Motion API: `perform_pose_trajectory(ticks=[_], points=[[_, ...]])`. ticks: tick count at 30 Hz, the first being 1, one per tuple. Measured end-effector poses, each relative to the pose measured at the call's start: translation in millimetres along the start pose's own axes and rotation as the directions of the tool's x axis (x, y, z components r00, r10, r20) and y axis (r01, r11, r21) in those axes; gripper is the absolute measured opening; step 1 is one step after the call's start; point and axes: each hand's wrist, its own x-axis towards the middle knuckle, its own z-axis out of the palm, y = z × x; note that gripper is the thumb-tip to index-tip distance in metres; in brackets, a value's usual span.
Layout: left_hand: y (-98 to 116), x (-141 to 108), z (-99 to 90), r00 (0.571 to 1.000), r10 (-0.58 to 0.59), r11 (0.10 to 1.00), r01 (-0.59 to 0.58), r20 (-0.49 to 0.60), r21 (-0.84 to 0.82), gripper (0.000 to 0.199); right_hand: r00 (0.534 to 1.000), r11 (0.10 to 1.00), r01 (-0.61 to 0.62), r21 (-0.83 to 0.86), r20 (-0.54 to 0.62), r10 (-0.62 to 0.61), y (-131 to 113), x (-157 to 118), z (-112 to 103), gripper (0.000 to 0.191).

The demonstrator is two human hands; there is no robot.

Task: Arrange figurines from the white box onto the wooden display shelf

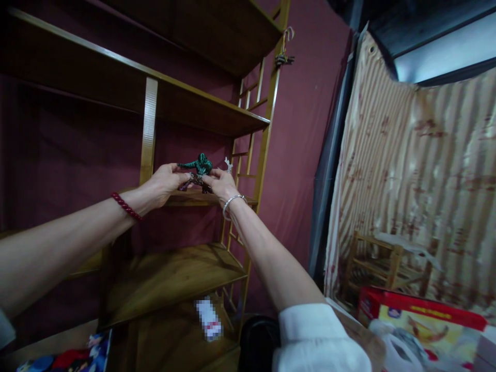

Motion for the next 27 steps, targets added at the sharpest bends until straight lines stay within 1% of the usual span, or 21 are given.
perform_pose_trajectory(ticks=[3,6,8,10,16,19,23,27], points=[[-8.9,10.2,-1.5,0.997,-0.041,0.999,0.041,-0.071,-0.005,0.012,1.000,0.999,-0.002,-0.054,0.011,0.003,12.9,16.0,7.0,0.024],[-18.9,19.6,-3.9,0.986,-0.043,0.996,0.056,-0.161,0.074,0.011,1.000,0.993,0.015,-0.118,0.003,-0.015,26.2,31.0,13.2,0.023],[-24.4,24.7,-6.3,0.980,-0.039,0.989,0.066,-0.197,0.130,0.012,1.000,0.991,0.023,-0.133,0.016,-0.021,34.0,39.3,16.1,0.024],[-28.4,28.4,-8.6,0.973,-0.060,0.982,0.097,-0.221,0.161,0.015,1.000,0.988,0.019,-0.151,0.028,-0.015,39.7,45.4,17.9,0.027],[-37.0,37.5,-11.0,0.959,-0.107,0.969,0.159,-0.261,0.188,0.019,0.999,0.959,0.022,-0.282,0.034,-0.013,48.3,55.5,18.9,0.025],[-42.0,42.4,-10.3,0.955,-0.126,0.967,0.179,-0.270,0.183,0.019,0.999,0.959,0.022,-0.284,0.035,-0.013,55.9,61.5,17.6,0.020],[-48.3,48.3,-9.8,0.957,-0.146,0.957,0.201,-0.252,0.208,0.014,1.000,0.967,-0.002,-0.256,0.016,0.006,69.5,69.0,14.3,0.018],[-53.0,52.2,-10.6,0.954,-0.161,0.946,0.222,-0.251,0.236,0.011,1.000,0.968,-0.014,-0.250,0.003,0.015,76.8,70.4,13.3,0.017]])
